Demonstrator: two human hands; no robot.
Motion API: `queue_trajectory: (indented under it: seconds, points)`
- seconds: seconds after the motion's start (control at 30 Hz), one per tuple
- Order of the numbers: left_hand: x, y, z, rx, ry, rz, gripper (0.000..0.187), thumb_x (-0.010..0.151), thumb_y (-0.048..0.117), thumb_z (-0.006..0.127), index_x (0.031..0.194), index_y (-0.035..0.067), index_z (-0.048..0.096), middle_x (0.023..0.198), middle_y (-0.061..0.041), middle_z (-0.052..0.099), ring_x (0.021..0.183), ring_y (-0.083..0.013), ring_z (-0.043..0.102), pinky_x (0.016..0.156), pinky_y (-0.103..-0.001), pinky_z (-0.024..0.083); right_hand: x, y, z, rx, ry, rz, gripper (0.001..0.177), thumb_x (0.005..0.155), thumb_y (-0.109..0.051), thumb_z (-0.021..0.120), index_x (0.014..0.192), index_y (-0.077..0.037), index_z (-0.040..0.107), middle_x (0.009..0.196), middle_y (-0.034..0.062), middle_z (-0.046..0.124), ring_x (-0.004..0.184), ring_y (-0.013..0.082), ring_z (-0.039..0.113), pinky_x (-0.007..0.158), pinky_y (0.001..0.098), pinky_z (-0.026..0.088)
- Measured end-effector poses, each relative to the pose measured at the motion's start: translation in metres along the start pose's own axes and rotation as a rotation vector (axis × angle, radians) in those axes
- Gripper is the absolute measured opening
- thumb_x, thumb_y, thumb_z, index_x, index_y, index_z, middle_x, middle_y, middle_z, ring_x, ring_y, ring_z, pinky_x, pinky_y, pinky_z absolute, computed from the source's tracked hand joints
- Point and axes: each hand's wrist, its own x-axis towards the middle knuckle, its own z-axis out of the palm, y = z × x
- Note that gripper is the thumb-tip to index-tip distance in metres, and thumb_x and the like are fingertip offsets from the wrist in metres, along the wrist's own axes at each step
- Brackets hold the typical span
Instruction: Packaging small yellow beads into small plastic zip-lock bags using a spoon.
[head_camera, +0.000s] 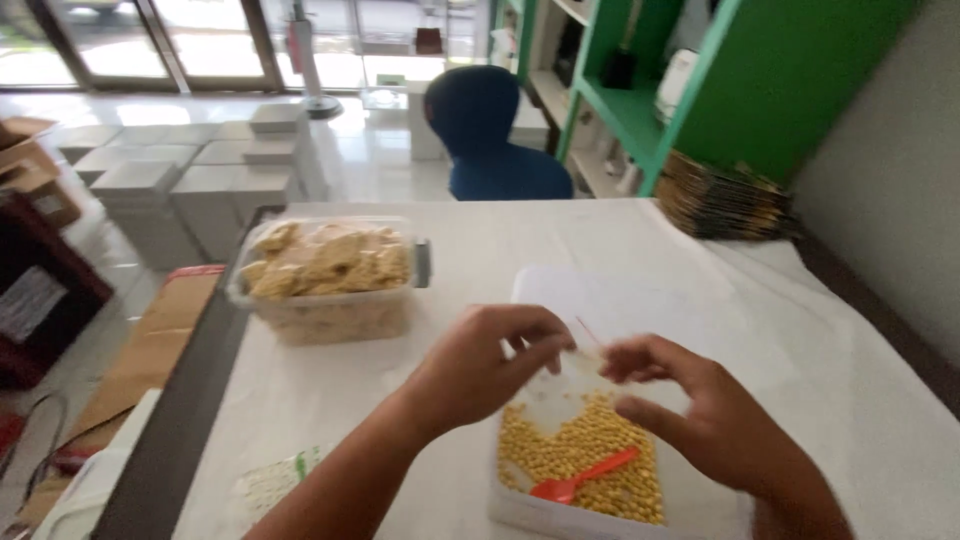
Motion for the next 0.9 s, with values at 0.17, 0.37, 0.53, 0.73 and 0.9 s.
queue_trajectory:
  seconds: [0.17,0.37,0.53,0.73,0.9]
  points:
    - [0.025,0.023,0.020,0.105,-0.265,-0.108,0.025,0.102,0.020,0.049,0.094,0.014,0.072,0.082,-0.002,0.076,0.074,-0.0176,0.071,0.072,-0.035,0.055,-0.004,-0.012,-0.001,0.159,0.057,0.035,0.021,0.093,-0.028,0.071,0.087,-0.009,0.077,0.078,0.0032,0.072,0.078,0.0153,0.066,0.076,0.0329,0.054]
    - [0.027,0.008,0.034,0.173,-0.266,-0.038,0.026,0.104,0.020,0.042,0.094,0.012,0.065,0.092,-0.008,0.076,0.079,-0.0257,0.069,0.069,-0.041,0.050,-0.003,-0.002,0.000,0.128,0.135,-0.092,0.025,0.093,-0.027,0.066,0.093,-0.010,0.085,0.083,0.0025,0.079,0.079,0.0142,0.071,0.073,0.0317,0.055]
    - [0.020,-0.006,0.048,0.265,-0.084,0.085,0.034,0.098,0.018,0.060,0.130,0.009,0.058,0.133,-0.016,0.060,0.121,-0.0310,0.060,0.102,-0.049,0.050,-0.006,-0.015,0.000,0.146,0.152,0.122,0.023,0.090,-0.022,0.071,0.094,-0.010,0.090,0.081,0.0019,0.087,0.076,0.0129,0.074,0.073,0.0293,0.057]
    - [0.019,-0.003,0.051,0.404,-0.087,0.136,0.022,0.095,0.024,0.064,0.076,0.019,0.054,0.068,0.004,0.060,0.054,-0.0113,0.050,0.047,-0.027,0.043,-0.003,-0.001,0.002,0.132,0.092,0.027,0.028,0.092,-0.035,0.072,0.079,-0.010,0.074,0.071,0.0010,0.068,0.069,0.0138,0.059,0.069,0.0314,0.048]
    - [0.024,0.013,0.041,0.271,-0.351,0.042,0.029,0.103,0.033,0.055,0.082,0.015,0.065,0.073,-0.001,0.070,0.056,-0.0201,0.061,0.051,-0.039,0.045,-0.003,0.002,0.003,0.112,-0.024,0.073,0.040,0.089,-0.049,0.069,0.080,-0.010,0.069,0.073,0.0014,0.064,0.072,0.0140,0.054,0.067,0.0318,0.047]
